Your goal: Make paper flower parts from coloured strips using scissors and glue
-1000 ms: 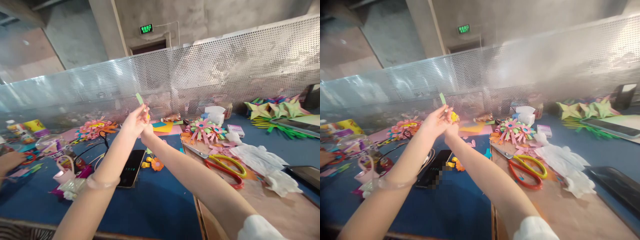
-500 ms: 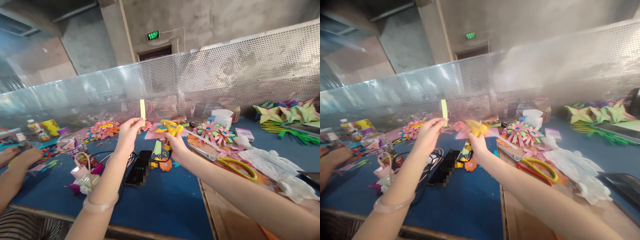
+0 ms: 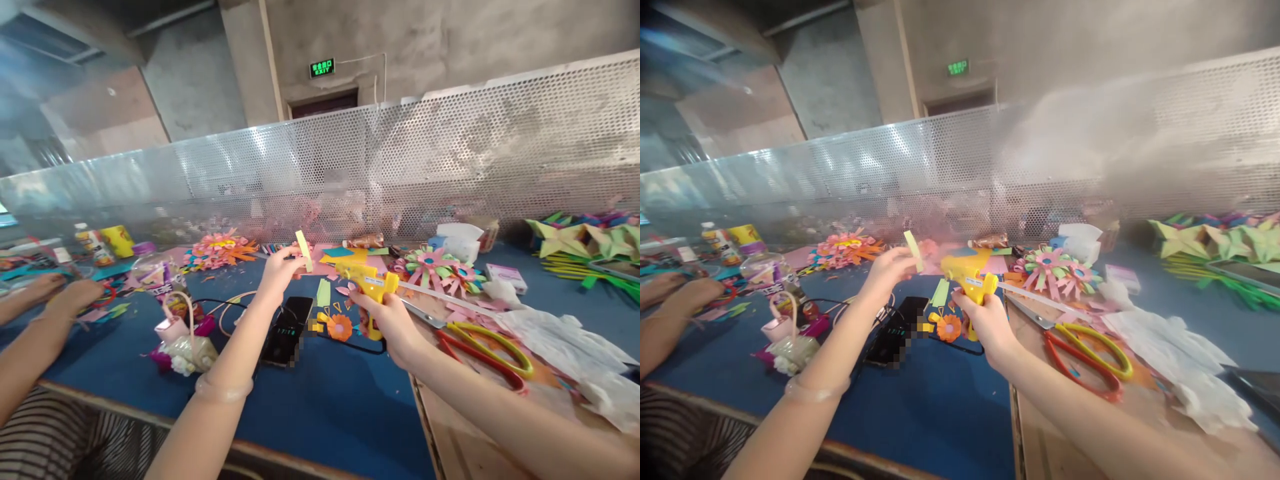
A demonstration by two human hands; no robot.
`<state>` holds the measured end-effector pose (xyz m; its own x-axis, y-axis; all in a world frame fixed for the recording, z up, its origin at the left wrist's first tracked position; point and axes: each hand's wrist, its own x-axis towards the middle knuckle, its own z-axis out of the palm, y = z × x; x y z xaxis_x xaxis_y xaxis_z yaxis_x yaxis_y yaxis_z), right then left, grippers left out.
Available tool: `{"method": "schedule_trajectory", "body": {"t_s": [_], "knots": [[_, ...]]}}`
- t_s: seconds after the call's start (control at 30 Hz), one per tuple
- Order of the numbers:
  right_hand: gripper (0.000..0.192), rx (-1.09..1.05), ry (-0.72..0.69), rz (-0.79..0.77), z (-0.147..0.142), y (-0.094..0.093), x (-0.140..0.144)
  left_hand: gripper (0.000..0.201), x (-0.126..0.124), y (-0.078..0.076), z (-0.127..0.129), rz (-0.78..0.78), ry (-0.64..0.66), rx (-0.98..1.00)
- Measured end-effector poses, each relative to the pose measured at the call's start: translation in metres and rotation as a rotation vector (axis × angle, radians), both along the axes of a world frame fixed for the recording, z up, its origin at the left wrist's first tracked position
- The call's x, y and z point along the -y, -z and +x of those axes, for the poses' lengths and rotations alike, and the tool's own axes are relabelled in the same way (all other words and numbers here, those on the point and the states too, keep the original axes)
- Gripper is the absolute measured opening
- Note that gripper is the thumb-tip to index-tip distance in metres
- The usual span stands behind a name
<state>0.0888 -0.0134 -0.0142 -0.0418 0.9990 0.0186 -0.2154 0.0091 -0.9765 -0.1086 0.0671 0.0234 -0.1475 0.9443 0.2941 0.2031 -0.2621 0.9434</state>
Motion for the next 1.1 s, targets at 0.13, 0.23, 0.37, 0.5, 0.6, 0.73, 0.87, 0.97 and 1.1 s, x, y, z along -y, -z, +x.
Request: {"method": "schedule_trajectory", "body": {"t_s": [0.13, 0.23, 0.37, 0.5, 0.6, 0.73, 0.87, 0.97, 1.1], "knots": [[0.028, 0.069, -0.039, -0.010, -0.002, 0.004, 0.002, 0.023, -0.005, 0.007, 0.000, 0.028, -0.068, -0.022], [0.029, 0.128, -0.051, -0.029, -0.001, 0.006, 0.000, 0.021, -0.004, 0.008, 0.000, 0.049, -0.055, -0.063], [0.029, 0.197, -0.067, -0.026, 0.004, 0.003, -0.005, 0.022, 0.002, 0.005, 0.003, 0.089, 0.009, -0.122], [0.026, 0.253, -0.064, -0.037, 0.007, 0.001, -0.008, 0.020, 0.006, 0.002, 0.006, 0.147, 0.056, -0.183], [0.023, 0.297, -0.037, -0.070, 0.008, -0.001, -0.009, 0.019, 0.007, 0.001, 0.007, 0.167, 0.085, -0.220], [0.019, 0.339, -0.035, -0.087, 0.008, -0.004, -0.008, 0.016, 0.010, 0.000, 0.009, 0.180, 0.117, -0.259], [0.019, 0.357, -0.040, -0.099, 0.009, -0.005, -0.008, 0.014, 0.014, -0.003, 0.012, 0.205, 0.124, -0.274], [0.019, 0.360, -0.030, -0.096, 0.008, -0.003, -0.009, 0.016, 0.016, -0.005, 0.015, 0.225, 0.138, -0.278], [0.016, 0.362, -0.006, -0.075, 0.007, 0.000, -0.009, 0.014, 0.018, -0.006, 0.016, 0.247, 0.147, -0.284]]}}
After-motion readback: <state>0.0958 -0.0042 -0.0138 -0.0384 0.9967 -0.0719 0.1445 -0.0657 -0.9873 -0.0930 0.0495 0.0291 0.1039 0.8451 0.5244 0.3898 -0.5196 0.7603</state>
